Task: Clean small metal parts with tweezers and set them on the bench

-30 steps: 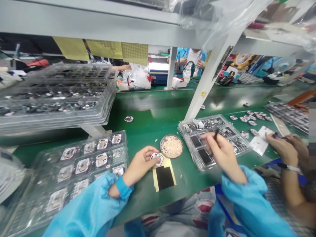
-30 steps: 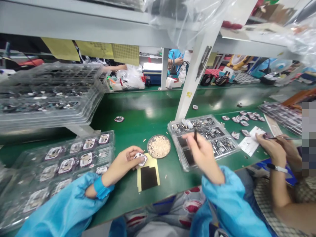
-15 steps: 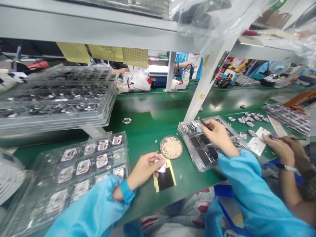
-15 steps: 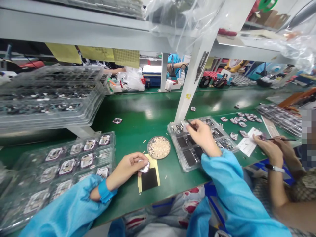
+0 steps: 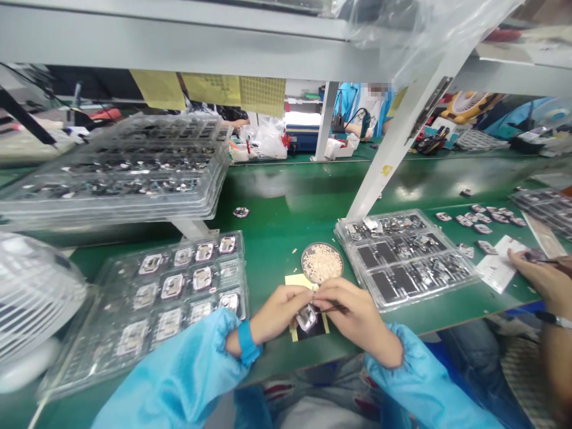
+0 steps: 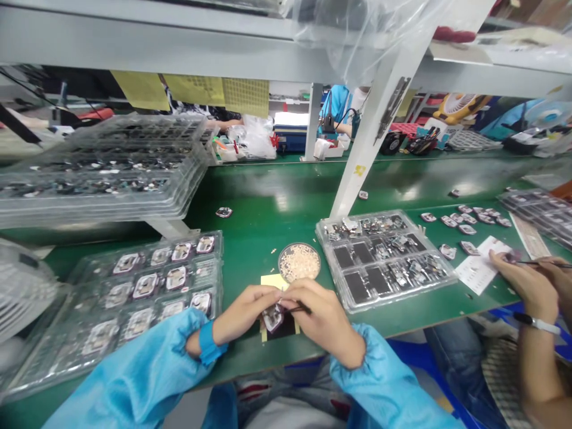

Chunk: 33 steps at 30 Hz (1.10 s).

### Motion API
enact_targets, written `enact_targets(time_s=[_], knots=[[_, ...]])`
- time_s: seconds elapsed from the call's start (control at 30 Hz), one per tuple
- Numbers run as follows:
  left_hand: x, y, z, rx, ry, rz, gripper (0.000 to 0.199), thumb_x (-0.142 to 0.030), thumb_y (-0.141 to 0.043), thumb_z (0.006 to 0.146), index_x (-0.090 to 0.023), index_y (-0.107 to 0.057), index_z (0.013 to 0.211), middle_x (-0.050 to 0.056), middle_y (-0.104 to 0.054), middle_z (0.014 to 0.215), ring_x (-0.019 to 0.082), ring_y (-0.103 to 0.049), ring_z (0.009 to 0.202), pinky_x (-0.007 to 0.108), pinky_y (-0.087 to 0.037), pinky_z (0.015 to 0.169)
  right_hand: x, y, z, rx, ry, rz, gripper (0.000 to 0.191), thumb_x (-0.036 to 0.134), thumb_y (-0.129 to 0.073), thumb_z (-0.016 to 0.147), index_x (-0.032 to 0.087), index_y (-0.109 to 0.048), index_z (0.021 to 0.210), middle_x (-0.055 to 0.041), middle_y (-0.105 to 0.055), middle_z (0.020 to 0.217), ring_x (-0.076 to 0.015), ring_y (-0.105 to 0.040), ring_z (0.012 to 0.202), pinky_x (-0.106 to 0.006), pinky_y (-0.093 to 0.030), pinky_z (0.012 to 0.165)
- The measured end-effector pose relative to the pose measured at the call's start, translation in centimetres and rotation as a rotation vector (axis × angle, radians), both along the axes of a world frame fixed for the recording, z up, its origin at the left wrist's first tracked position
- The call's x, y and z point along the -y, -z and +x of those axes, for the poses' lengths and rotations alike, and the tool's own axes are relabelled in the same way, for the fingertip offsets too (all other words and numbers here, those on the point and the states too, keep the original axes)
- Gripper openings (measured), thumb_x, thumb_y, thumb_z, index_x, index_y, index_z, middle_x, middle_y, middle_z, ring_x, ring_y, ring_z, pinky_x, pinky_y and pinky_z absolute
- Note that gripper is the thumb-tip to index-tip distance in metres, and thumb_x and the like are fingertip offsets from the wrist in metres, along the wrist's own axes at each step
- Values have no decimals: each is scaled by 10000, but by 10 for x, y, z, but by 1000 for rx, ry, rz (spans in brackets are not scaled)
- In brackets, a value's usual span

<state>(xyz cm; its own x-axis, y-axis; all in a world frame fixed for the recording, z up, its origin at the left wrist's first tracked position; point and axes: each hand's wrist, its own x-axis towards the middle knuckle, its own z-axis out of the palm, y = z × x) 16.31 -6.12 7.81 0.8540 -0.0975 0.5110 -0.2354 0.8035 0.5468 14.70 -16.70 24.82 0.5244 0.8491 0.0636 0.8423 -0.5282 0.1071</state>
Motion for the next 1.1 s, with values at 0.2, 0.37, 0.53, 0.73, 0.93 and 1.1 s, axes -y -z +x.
enact_targets(time_s=[0.2, 0.37, 0.53, 0.73, 0.93, 1.1], knots=[[-1, 1, -2, -3, 2, 0, 517, -588, -602, 903, -109, -660, 715, 33, -603, 602, 107, -485, 511, 204, -353, 489, 10, 6, 6, -151, 433, 256, 230, 390, -719, 863, 161, -721, 890, -45, -703, 828, -171, -641, 722, -259, -527, 632], [-4, 0, -2, -44, 65, -32, 488, -530, -530, 941, -82, -717, 886, 64, -639, 565, 94, -463, 427, 189, -284, 423, 15, -2, 3, -221, 519, 364, 322, 465, -687, 879, 150, -694, 818, -25, -648, 700, -134, -563, 598, -232, -473, 547], [-5, -1, -1, -59, 103, -108, 440, -402, -607, 861, -51, -716, 1105, 122, -727, 736, 159, -651, 567, 189, -367, 452, 15, -3, 0, -223, 510, 494, 310, 461, -711, 865, 156, -684, 814, -43, -673, 740, -143, -594, 649, -225, -470, 559], [-3, -1, 0, -102, 16, -123, 443, -300, -721, 786, -81, -689, 1169, 122, -757, 905, 170, -697, 661, 188, -436, 505, 20, 10, -1, -180, 527, 592, 306, 463, -724, 851, 162, -682, 822, -38, -670, 730, -124, -550, 587, -215, -410, 492], [6, 2, 4, -145, -12, -166, 447, -379, -776, 785, -76, -710, 1106, 110, -754, 898, 163, -693, 641, 242, -564, 619, 20, 22, 1, -132, 555, 469, 295, 452, -706, 858, 157, -708, 871, -45, -672, 767, -147, -550, 640, -248, -448, 586], [9, 2, 6, -160, -38, -149, 420, -383, -762, 805, -86, -710, 1097, 91, -746, 805, 157, -682, 584, 172, -429, 439, 18, 19, 0, -144, 586, 446, 364, 467, -726, 824, 156, -672, 1006, -41, -664, 853, -120, -502, 606, -235, -419, 562]])
